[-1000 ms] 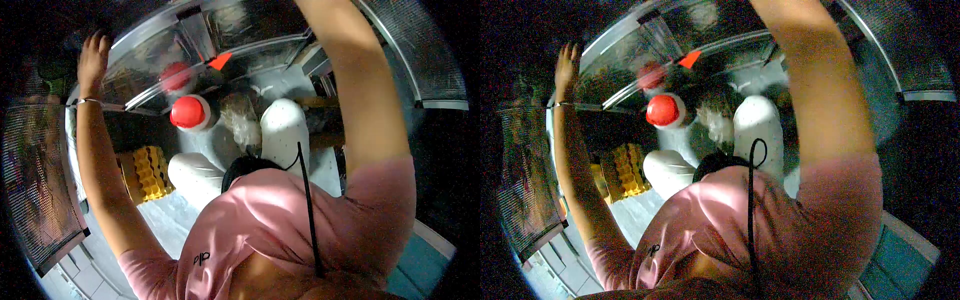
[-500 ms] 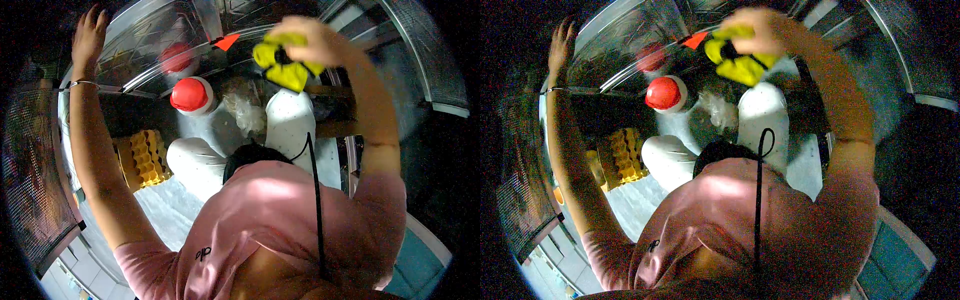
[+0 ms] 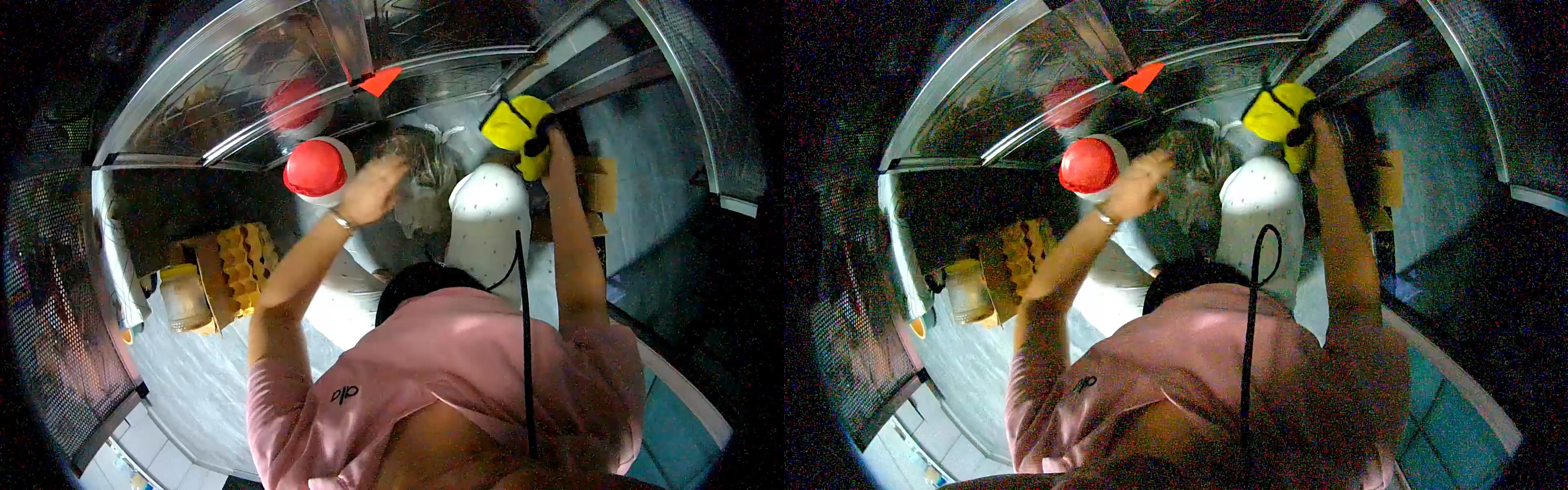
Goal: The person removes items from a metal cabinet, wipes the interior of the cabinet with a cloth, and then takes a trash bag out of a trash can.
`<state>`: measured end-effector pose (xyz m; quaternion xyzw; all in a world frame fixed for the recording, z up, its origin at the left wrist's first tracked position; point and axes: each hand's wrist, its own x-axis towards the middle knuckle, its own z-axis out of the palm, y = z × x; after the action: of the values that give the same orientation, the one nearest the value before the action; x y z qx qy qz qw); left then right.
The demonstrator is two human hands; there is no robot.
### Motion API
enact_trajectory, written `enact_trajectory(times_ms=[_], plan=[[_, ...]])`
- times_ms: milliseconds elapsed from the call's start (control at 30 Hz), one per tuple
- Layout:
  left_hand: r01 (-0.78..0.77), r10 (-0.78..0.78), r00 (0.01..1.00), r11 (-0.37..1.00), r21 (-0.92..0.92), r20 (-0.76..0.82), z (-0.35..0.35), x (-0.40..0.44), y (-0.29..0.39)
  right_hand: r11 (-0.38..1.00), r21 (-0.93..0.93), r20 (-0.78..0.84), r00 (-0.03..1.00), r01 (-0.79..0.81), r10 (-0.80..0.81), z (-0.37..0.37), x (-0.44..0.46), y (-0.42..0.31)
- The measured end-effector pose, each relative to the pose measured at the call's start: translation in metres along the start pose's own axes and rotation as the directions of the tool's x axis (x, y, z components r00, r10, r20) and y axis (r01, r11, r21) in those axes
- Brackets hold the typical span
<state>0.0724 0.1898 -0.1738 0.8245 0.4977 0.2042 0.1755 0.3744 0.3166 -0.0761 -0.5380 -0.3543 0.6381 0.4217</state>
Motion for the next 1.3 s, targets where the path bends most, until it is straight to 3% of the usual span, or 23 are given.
enact_trajectory(times_ms=[33, 67, 167, 200, 333, 433, 500, 533, 600, 700, 733, 767, 833, 967, 1000, 1033, 1067, 1100, 1133, 1167, 1200, 1233, 1300], plan=[[0.023, -0.034, 0.983, 0.998, 0.065, 0.182, 0.023, -0.004, -0.001, 0.998, 0.064, -0.111, 0.994, -0.015, 0.023, -0.007, -0.003, 0.002], [-0.034, -0.027, 0.977, 0.959, 0.281, 0.212, 0.07, -0.013, -0.015, 0.991, 0.129, -0.219, 0.975, -0.021, 0.049, -0.014, -0.003, 0.004], [-0.122, 0.039, 0.968, 0.937, 0.327, 0.249, 0.129, -0.009, -0.017, 0.972, 0.234, -0.331, 0.942, 0.019, 0.061, -0.042, -0.004, 0.016], [-0.103, -0.052, 0.87, 0.953, 0.284, 0.491, 0.12, 0.001, -0.007, 0.973, 0.229, -0.336, 0.94, 0.015, 0.064, -0.059, 0.002, 0.028], [-0.152, 0.009, 0.922, 0.928, 0.34, 0.386, 0.176, 0.011, -0.018, 0.968, 0.244, -0.269, 0.963, 0.051, 0.018, -0.111, 0.011, 0.064], [-0.12, -0.041, 0.796, 0.967, 0.224, 0.603, 0.187, 0.023, -0.017, 0.979, 0.2, -0.278, 0.96, 0.041, 0.017, -0.143, 0.012, 0.086], [0.124, -0.094, 0.991, 0.902, -0.414, 0.093, 0.263, 0.007, -0.043, 0.992, 0.113, -0.293, 0.956, 0.05, -0.015, -0.155, 0.011, 0.095], [0.124, -0.091, 0.991, 0.899, -0.42, 0.099, 0.257, 0.01, -0.039, 0.982, 0.18, -0.27, 0.963, 0.055, -0.004, -0.159, 0.012, 0.097], [0.343, -0.312, 0.823, 0.939, 0.023, 0.475, 0.212, 0.02, -0.018, 0.968, 0.246, -0.265, 0.964, 0.054, 0.014, -0.167, 0.002, 0.099], [0.233, -0.166, 0.842, 0.97, -0.069, 0.513, 0.099, 0.034, 0.007, 0.995, 0.061, -0.507, 0.861, 0.078, -0.036, -0.166, -0.02, 0.081], [0.102, -0.071, 0.971, 0.987, -0.126, 0.227, 0.126, 0.018, -0.012, 0.995, 0.099, -0.507, 0.861, 0.023, 0.031, -0.166, -0.022, 0.072], [0.092, -0.062, 0.971, 0.988, -0.123, 0.233, 0.132, 0.018, -0.024, 0.99, 0.138, -0.505, 0.858, -0.032, 0.098, -0.168, -0.024, 0.066], [0.201, -0.275, 0.961, 0.63, -0.75, 0.026, 0.132, 0.023, -0.044, 0.975, 0.217, -0.435, 0.899, 0.052, 0.048, -0.173, -0.032, 0.061], [0.377, -0.405, 0.914, 0.858, -0.348, -0.009, 0.09, 0.025, -0.083, 0.917, 0.349, -0.316, 0.945, 0.193, -0.079, -0.19, -0.048, 0.054], [0.317, -0.621, 0.783, 0.451, -0.835, -0.038, 0.083, 0.034, -0.073, 0.914, 0.348, -0.34, 0.937, 0.208, -0.084, -0.199, -0.053, 0.054], [0.037, -0.775, 0.624, -0.101, -0.994, 0.101, 0.068, 0.048, -0.057, 0.9, 0.38, -0.248, 0.961, 0.215, -0.125, -0.208, -0.055, 0.054], [0.044, -0.757, 0.644, -0.106, -0.993, 0.109, 0.061, 0.057, -0.051, 0.884, 0.411, -0.154, 0.973, 0.221, -0.171, -0.216, -0.059, 0.053], [0.425, -0.748, 0.664, 0.384, -0.819, -0.006, 0.055, 0.064, -0.05, 0.88, 0.41, -0.178, 0.967, 0.24, -0.18, -0.226, -0.063, 0.049], [0.628, -0.68, 0.727, 0.716, -0.305, -0.1, 0.048, 0.068, -0.051, 0.897, 0.427, -0.191, 0.981, 0.116, -0.036, -0.232, -0.068, 0.041], [0.577, -0.571, 0.811, 0.743, 0.339, -0.129, 0.04, 0.072, -0.049, 0.893, 0.449, -0.197, 0.974, -0.011, 0.111, -0.239, -0.075, 0.035], [0.306, -0.458, 0.886, 0.445, 0.842, -0.08, 0.033, 0.076, -0.044, 0.851, 0.507, -0.182, 0.948, -0.139, 0.263, -0.252, -0.086, 0.03], [0.162, -0.375, 0.924, 0.226, 0.961, -0.067, 0.024, 0.082, -0.022, 0.857, 0.466, -0.168, 0.929, -0.22, 0.329, -0.265, -0.093, 0.03], [0.205, -0.37, 0.927, 0.37, 0.906, -0.059, 0.019, 0.083, -0.025, 0.851, 0.367, -0.13, 0.886, -0.375, 0.446, -0.284, -0.107, 0.041]])
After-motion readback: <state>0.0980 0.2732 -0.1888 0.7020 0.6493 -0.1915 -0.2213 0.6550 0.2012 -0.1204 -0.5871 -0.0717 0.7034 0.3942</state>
